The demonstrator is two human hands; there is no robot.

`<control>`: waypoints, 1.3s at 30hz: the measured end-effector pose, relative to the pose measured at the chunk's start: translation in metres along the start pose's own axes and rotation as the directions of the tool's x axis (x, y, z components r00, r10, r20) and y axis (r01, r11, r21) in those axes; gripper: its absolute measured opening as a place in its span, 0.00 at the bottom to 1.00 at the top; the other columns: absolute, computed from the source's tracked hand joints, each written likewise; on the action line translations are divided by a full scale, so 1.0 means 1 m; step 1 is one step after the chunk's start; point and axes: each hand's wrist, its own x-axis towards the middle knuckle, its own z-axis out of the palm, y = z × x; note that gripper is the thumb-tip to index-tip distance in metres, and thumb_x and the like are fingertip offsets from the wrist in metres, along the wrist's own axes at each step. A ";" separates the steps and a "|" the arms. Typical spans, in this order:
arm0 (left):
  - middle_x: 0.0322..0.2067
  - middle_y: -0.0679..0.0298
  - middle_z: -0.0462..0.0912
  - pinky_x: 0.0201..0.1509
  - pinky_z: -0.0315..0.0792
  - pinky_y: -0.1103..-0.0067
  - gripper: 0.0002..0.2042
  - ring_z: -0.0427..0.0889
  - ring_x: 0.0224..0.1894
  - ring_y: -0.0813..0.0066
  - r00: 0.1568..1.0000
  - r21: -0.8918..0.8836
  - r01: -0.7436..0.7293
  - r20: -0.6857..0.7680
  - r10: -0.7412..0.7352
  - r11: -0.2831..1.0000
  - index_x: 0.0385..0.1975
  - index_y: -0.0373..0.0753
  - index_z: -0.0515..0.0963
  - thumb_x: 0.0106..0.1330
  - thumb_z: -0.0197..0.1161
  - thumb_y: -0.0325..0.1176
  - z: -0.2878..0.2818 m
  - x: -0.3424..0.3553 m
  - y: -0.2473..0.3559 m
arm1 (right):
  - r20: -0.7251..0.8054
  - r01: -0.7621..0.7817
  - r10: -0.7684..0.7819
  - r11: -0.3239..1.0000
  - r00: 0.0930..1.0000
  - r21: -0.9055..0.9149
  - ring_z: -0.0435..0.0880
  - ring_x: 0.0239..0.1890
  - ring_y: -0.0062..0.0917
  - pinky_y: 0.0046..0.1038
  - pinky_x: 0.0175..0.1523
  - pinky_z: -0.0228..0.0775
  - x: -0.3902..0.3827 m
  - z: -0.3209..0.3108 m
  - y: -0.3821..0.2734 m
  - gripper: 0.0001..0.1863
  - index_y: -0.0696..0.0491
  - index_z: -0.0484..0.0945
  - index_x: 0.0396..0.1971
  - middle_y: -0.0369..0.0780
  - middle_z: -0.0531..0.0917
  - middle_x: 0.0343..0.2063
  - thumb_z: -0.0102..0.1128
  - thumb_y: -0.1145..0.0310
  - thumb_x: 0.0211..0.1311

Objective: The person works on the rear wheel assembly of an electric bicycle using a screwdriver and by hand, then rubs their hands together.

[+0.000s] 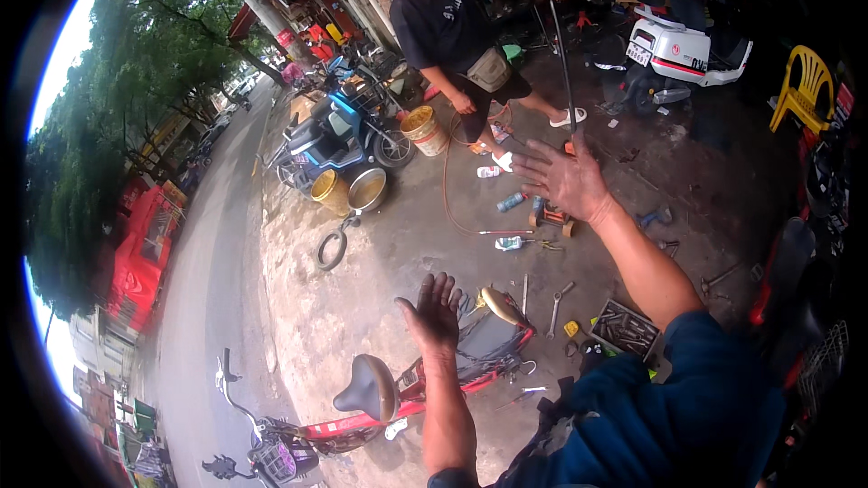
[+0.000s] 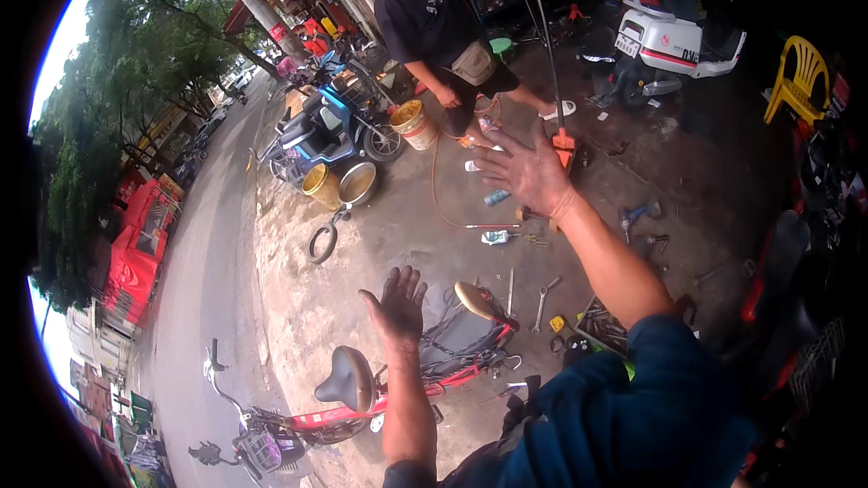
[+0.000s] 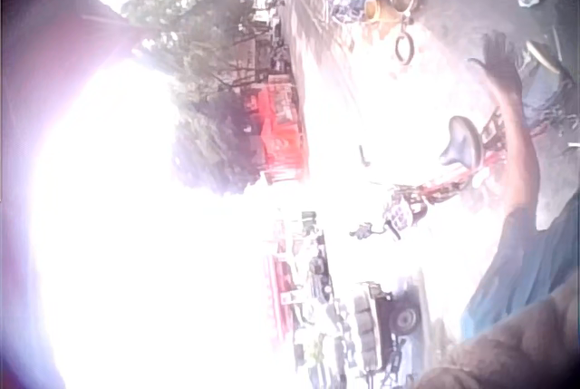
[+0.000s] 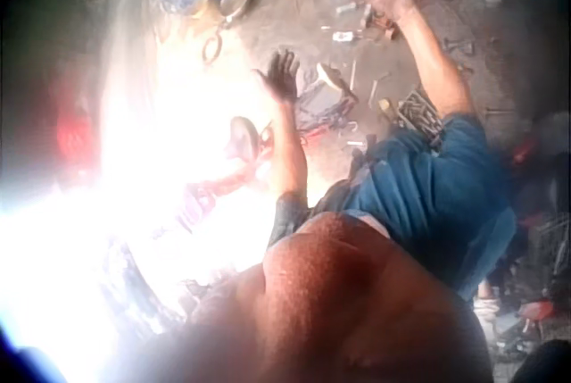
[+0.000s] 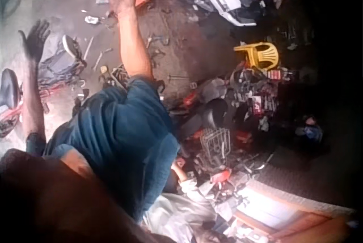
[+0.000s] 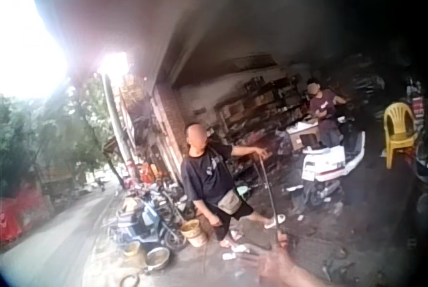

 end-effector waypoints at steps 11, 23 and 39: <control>0.64 0.51 0.46 0.68 0.42 0.62 0.50 0.44 0.67 0.57 0.917 -0.463 -0.147 0.268 0.296 0.874 0.63 0.31 0.43 0.53 0.45 0.69 0.117 0.062 0.053 | 0.106 -0.023 -0.029 0.890 0.994 0.456 0.55 0.62 0.38 0.41 0.64 0.48 0.022 0.054 0.053 0.46 0.53 0.57 0.58 0.48 0.58 0.58 0.43 0.29 0.50; 0.64 0.48 0.45 0.69 0.40 0.67 0.53 0.41 0.68 0.57 0.954 -0.398 -0.155 0.177 0.242 0.904 0.63 0.30 0.41 0.50 0.46 0.72 0.072 0.039 0.021 | 0.066 -0.137 0.120 0.900 0.991 0.414 0.57 0.62 0.39 0.41 0.63 0.50 0.011 0.045 0.100 0.46 0.52 0.51 0.61 0.49 0.59 0.58 0.36 0.30 0.52; 0.64 0.50 0.46 0.68 0.41 0.65 0.50 0.44 0.67 0.57 0.969 -0.349 -0.219 0.029 0.244 0.911 0.63 0.33 0.44 0.52 0.43 0.72 0.025 0.018 0.021 | -0.055 -0.149 0.171 0.946 0.984 0.287 0.63 0.58 0.37 0.39 0.61 0.56 -0.012 0.006 0.093 0.45 0.53 0.53 0.60 0.48 0.63 0.57 0.39 0.31 0.52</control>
